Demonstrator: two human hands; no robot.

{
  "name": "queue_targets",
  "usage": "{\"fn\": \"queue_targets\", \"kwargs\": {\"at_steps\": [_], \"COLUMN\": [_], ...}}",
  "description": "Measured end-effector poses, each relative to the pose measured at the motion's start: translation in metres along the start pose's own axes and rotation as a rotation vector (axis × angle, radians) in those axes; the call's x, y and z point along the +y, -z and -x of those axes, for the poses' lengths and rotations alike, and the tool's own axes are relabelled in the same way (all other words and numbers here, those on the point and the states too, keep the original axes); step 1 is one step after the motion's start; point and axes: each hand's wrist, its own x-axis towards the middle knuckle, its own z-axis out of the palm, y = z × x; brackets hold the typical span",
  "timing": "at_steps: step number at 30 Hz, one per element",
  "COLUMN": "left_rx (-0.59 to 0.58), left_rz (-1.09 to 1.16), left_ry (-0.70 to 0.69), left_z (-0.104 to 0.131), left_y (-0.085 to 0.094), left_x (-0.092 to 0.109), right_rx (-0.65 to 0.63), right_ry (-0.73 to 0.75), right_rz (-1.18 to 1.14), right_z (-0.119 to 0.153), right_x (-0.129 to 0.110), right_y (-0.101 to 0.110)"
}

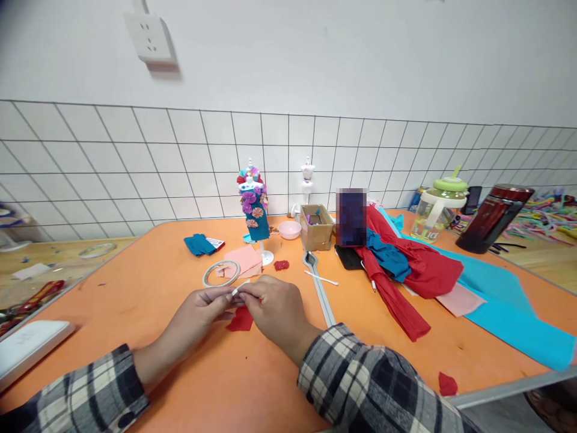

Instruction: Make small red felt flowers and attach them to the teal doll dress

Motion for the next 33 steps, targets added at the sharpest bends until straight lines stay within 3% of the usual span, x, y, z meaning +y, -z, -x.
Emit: {"fn": "queue_targets", "kwargs": {"at_steps": [8,12,24,28,33], "left_rx": [-0.032,-0.015,-0.089,-0.064,-0.075], "left_rz": [0.056,0.025,-0.089,-0.133,-0.134], "left_ry": [0.058,0.069,0.001,-0.011,0.003], "left_z": [0.0005,0.0012,0.0066,0.0085,0.0074], "left_y": [0.0011,0.0006,-0.0057,-0.0079,-0.0087], "left_x": [0.0023,0.0037,0.0053,0.0056,0.0029], "right_rx": [0.002,0.076,0.063,0.031,-0.03], "right_ry": [0.02,0.02,0.098,0.031,-0.177], "right_rz": [0.038,0.047,0.12,0.104,-0.144], "right_z": [-0.0024,-0.0007,0.0022,0.0015,-0.0036], "right_x": [0.0027,-0.0009,-0.003,-0.0067,-0.0027], "right_y": [0.0046,0.0058,0.0042,0.0033,-0.0034]}}
